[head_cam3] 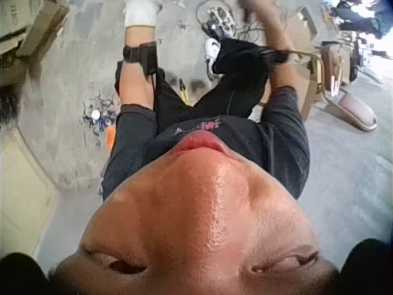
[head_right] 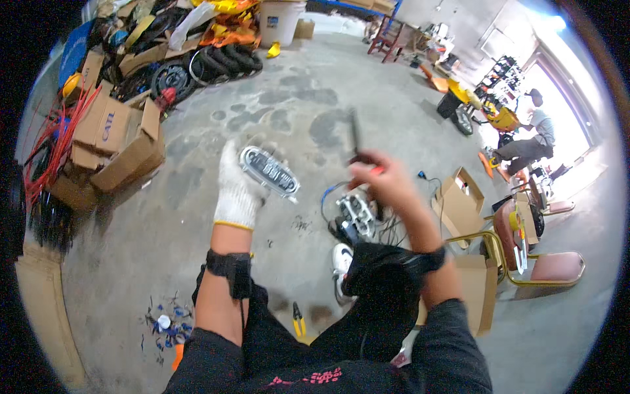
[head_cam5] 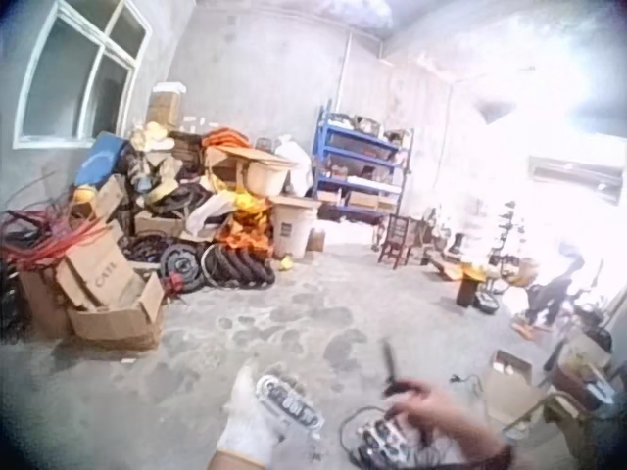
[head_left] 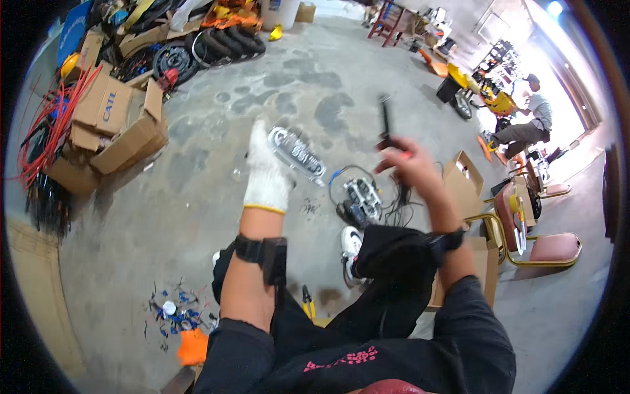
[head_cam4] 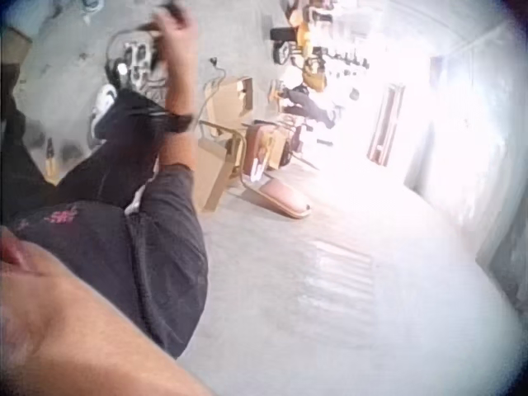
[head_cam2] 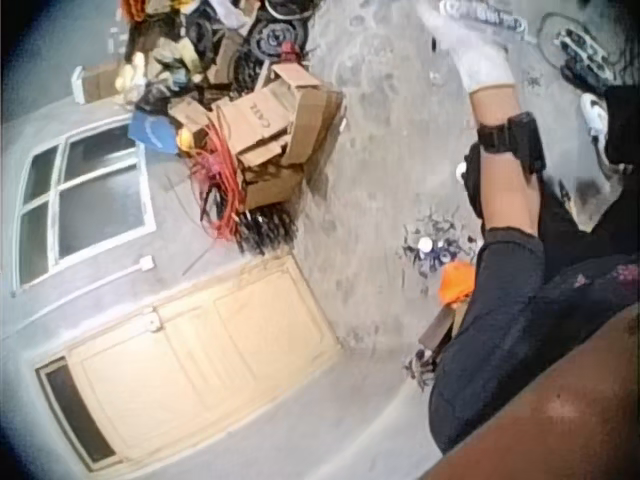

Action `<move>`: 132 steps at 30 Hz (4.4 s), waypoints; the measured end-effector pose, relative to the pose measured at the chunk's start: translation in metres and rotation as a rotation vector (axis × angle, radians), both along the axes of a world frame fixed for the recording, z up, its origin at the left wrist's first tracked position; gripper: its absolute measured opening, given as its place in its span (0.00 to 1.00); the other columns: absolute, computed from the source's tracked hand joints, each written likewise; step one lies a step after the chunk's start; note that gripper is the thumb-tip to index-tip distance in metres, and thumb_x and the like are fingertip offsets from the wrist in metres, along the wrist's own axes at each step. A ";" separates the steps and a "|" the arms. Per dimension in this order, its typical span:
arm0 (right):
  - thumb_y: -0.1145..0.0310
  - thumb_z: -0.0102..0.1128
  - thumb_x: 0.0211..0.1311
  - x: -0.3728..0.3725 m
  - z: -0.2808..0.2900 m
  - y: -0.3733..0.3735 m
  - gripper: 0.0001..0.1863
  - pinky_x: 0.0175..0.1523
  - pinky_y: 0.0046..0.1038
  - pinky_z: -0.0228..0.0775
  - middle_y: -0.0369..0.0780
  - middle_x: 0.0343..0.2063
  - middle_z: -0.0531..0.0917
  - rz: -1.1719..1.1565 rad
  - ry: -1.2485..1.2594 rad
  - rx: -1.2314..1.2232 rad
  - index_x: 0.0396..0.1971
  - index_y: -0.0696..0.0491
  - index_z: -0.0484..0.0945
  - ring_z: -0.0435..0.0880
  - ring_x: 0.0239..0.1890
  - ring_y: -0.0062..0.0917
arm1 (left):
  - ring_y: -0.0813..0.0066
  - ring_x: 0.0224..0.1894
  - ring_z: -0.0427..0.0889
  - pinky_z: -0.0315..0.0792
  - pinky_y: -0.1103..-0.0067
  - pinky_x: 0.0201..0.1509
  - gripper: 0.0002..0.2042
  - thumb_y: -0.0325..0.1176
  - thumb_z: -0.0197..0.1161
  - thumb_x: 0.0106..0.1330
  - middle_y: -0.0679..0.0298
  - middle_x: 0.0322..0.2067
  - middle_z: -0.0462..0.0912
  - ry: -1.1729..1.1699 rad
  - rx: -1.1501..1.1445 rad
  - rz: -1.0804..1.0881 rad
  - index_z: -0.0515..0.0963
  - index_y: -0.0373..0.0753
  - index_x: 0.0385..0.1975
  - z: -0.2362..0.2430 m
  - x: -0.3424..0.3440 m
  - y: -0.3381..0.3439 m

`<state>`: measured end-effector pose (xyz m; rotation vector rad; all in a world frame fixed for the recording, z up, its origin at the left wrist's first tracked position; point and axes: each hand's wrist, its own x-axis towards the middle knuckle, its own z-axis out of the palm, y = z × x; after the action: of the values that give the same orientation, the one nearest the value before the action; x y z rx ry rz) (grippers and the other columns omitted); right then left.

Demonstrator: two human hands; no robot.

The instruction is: Assembling or repairing a motorcycle handlebar control switch housing using a screwdriver.

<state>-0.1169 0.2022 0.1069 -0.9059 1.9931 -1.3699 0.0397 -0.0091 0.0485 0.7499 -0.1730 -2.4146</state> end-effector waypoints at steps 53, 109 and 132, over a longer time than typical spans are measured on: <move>0.53 0.70 0.53 -0.100 -0.291 -0.035 0.34 0.44 0.32 0.76 0.46 0.45 0.83 0.646 0.024 -0.037 0.57 0.56 0.73 0.83 0.37 0.34 | 0.51 0.58 0.73 0.66 0.56 0.64 0.30 0.52 0.51 0.72 0.44 0.53 0.75 -0.403 -0.231 -0.018 0.65 0.31 0.62 -0.062 0.006 0.049; 0.58 0.62 0.55 -0.229 -0.508 0.120 0.18 0.43 0.46 0.72 0.54 0.34 0.83 -0.036 0.595 0.819 0.33 0.61 0.79 0.82 0.38 0.50 | 0.67 0.48 0.81 0.75 0.74 0.49 0.23 0.28 0.62 0.65 0.51 0.49 0.78 -0.660 -0.858 -0.542 0.68 0.30 0.59 -0.048 0.073 0.071; 0.58 0.60 0.58 -0.115 -0.344 0.247 0.18 0.45 0.41 0.75 0.54 0.33 0.83 0.289 0.297 1.094 0.36 0.59 0.79 0.82 0.39 0.43 | 0.49 0.43 0.82 0.75 0.63 0.46 0.12 0.40 0.53 0.64 0.49 0.38 0.83 -0.564 -1.499 -0.022 0.79 0.39 0.37 0.019 0.118 0.113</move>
<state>-0.2321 0.4495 -0.2368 -0.7991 2.2444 0.1095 0.1574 0.1034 0.0680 0.5763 -1.8825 -1.3343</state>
